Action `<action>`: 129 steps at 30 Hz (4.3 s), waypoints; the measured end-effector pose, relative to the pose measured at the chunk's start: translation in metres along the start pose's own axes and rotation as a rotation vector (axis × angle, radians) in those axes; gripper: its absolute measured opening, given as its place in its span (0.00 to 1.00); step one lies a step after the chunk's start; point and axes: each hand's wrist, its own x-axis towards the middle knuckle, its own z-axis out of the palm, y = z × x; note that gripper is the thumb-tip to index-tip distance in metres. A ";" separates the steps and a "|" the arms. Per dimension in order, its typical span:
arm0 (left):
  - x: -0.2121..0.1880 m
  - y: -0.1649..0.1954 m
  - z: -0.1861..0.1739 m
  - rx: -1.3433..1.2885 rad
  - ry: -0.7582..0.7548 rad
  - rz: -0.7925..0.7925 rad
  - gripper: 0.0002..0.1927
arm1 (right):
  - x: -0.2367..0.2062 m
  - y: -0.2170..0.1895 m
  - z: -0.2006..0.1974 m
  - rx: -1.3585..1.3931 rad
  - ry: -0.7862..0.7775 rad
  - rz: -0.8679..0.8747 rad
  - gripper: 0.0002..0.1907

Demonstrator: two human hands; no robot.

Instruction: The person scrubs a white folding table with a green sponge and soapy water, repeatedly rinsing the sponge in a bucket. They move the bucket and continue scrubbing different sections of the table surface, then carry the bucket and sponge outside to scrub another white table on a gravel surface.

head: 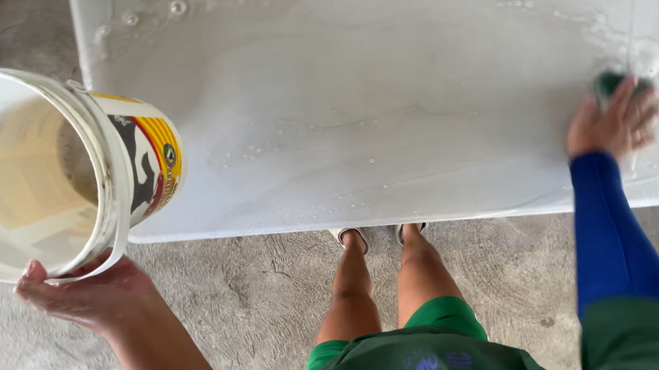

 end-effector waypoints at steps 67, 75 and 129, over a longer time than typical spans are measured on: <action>0.015 -0.285 0.213 1.572 -0.661 0.550 0.32 | -0.003 -0.419 0.110 0.217 0.079 -1.516 0.32; 0.020 -0.288 0.213 1.656 -0.620 0.547 0.34 | 0.129 -0.460 0.078 0.319 0.223 -1.568 0.25; 0.015 -0.291 0.218 1.743 -0.722 0.458 0.38 | 0.259 -0.108 -0.016 -0.022 0.086 -0.302 0.38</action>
